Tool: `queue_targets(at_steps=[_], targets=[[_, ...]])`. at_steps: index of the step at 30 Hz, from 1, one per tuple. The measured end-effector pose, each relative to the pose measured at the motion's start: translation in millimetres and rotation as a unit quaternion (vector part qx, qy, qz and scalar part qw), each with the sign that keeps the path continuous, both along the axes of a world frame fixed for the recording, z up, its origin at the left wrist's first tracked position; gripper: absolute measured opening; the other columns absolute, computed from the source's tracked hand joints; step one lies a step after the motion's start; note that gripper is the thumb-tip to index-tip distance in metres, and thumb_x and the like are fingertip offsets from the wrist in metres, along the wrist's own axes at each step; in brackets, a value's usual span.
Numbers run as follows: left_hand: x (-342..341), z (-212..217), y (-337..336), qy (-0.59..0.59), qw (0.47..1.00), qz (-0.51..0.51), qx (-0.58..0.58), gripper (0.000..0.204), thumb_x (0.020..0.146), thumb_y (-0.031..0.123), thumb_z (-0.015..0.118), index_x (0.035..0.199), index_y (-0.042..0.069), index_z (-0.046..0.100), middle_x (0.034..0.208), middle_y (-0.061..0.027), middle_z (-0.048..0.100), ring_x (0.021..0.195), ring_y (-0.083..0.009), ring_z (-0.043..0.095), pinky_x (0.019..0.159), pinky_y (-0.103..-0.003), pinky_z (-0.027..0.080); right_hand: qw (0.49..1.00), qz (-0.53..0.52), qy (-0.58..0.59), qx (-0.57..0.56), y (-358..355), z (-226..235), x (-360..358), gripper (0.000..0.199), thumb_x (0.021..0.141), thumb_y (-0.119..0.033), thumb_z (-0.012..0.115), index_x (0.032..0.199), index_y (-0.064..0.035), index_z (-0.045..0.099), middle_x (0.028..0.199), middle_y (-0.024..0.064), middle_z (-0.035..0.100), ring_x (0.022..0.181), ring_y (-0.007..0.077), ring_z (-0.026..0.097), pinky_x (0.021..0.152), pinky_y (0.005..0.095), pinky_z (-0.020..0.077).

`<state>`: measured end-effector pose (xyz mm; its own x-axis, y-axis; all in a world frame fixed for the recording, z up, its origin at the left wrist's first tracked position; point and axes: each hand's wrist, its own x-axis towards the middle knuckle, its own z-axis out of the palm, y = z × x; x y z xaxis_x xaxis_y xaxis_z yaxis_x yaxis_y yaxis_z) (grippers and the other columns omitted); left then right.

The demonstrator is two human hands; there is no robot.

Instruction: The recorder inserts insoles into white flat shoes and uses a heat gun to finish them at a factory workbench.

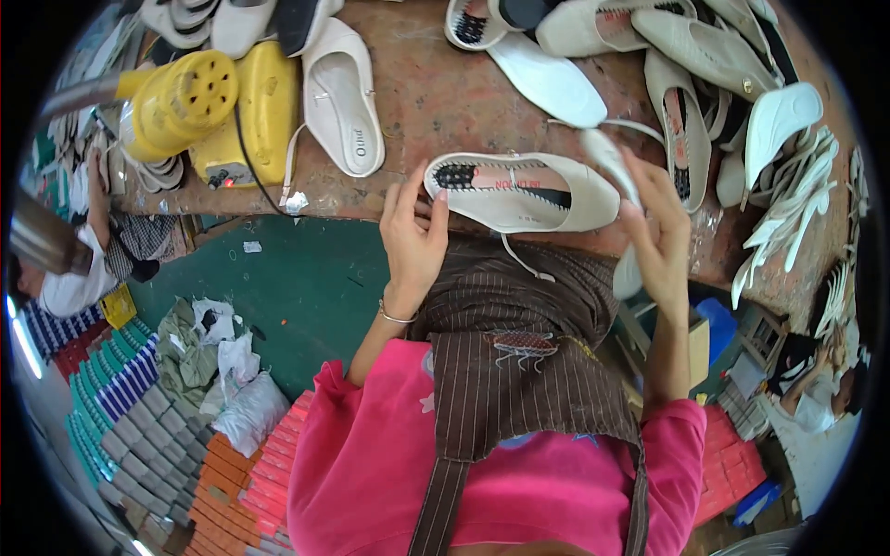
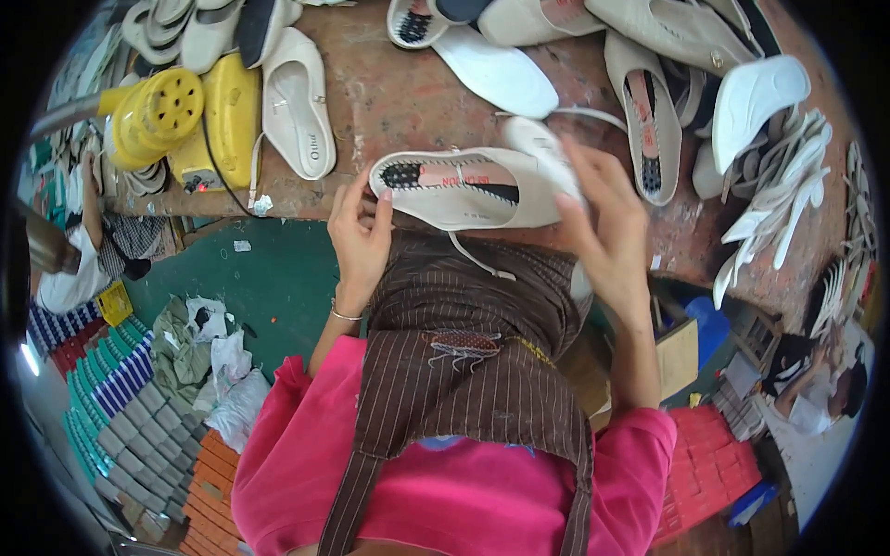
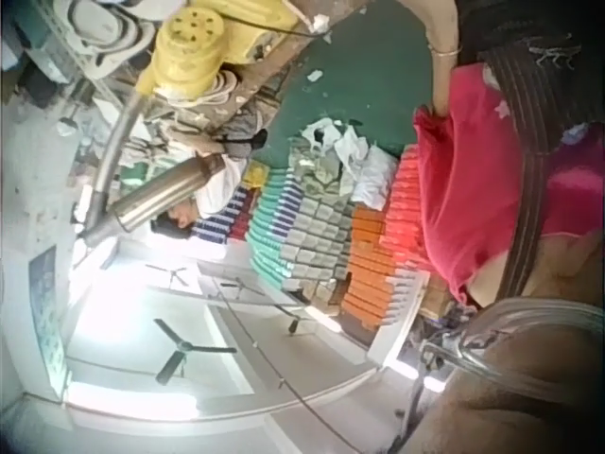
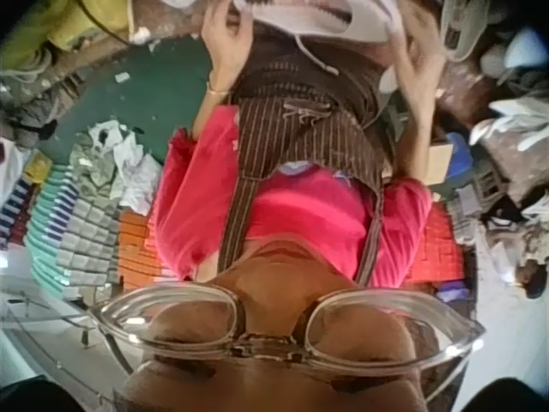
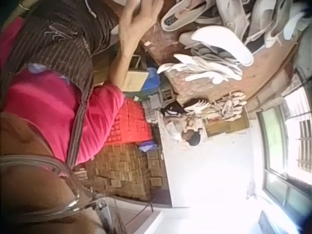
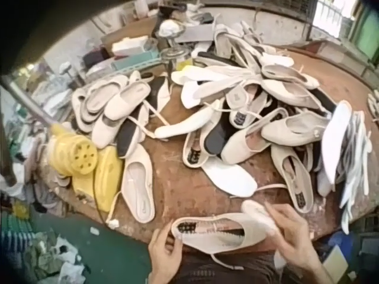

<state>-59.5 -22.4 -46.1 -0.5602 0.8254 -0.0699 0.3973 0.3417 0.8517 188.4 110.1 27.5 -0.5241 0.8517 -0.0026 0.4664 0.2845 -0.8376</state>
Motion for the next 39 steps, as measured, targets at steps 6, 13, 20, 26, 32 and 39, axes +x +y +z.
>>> queue_targets(at_steps=[6,13,20,26,32,39], targets=[[-9.8,-5.8,5.2,-0.047,0.998,-0.048,-0.008,0.051,0.086,0.008,0.071,0.135,0.002,0.055,0.085,-0.0037,0.049,0.061,-0.0076,0.052,0.048,-0.022,0.044,0.976,0.122,-0.021,0.18,-24.6,-35.4,-58.3,0.034,0.064,-0.003,0.073,0.098,-0.005,0.074,0.115,0.0139,0.063,0.102,0.0304,0.059,0.09,0.0409,0.046],[-17.3,-16.8,4.6,-0.098,0.994,-0.054,0.014,0.05,0.081,0.009,0.078,0.126,-0.001,0.061,0.083,-0.002,0.049,0.058,-0.0048,0.05,0.047,-0.02,0.041,0.986,0.1,0.031,0.132,-29.4,-68.2,-91.1,0.028,0.066,-0.001,0.07,0.093,-0.0034,0.074,0.112,0.0129,0.064,0.098,0.0293,0.062,0.088,0.0402,0.049],[-17.2,-18.3,13.5,-0.098,0.995,-0.016,0.011,0.041,0.079,0.008,0.08,0.116,-0.003,0.065,0.082,-0.003,0.055,0.054,-0.0036,0.05,0.047,-0.019,0.039,0.985,0.114,0.031,0.124,-27.9,-78.2,-102.0,0.026,0.067,-0.001,0.069,0.093,-0.0017,0.073,0.113,0.0132,0.063,0.099,0.0303,0.061,0.089,0.0408,0.0494],[-18.2,-27.4,19.0,-0.175,0.984,0.037,0.021,0.023,0.082,0.004,0.076,0.102,-0.004,0.067,0.072,-0.0035,0.062,0.052,-0.0034,0.053,0.044,-0.02,0.038,0.975,0.158,-0.028,0.155,-27.7,-76.1,-105.8,0.028,0.073,-0.006,0.064,0.099,0.0009,0.07,0.115,0.0154,0.062,0.109,0.0307,0.059,0.095,0.0414,0.0481],[-16.9,-29.9,23.6,-0.055,0.998,0.006,0.019,0.01,0.094,0.006,0.062,0.095,-0.003,0.066,0.062,-0.0019,0.061,0.047,-0.0039,0.054,0.039,-0.02,0.041,0.931,0.314,-0.008,0.185,-17.3,-85.0,-105.5,0.037,0.079,-0.009,0.06,0.115,-0.0038,0.067,0.135,0.0145,0.056,0.127,0.0295,0.052,0.109,0.0408,0.041],[-21.2,-20.5,28.3,-0.012,1.0,-0.01,-0.025,0.005,0.089,0.004,0.062,0.086,0.001,0.064,0.056,-0.0061,0.056,0.047,-0.011,0.05,0.046,-0.029,0.04,0.94,0.214,-0.163,0.213,-36.4,-66.9,-101.2,0.038,0.074,-0.006,0.062,0.11,-0.0095,0.072,0.13,0.0073,0.062,0.126,0.0221,0.053,0.112,0.0418,0.0371]])
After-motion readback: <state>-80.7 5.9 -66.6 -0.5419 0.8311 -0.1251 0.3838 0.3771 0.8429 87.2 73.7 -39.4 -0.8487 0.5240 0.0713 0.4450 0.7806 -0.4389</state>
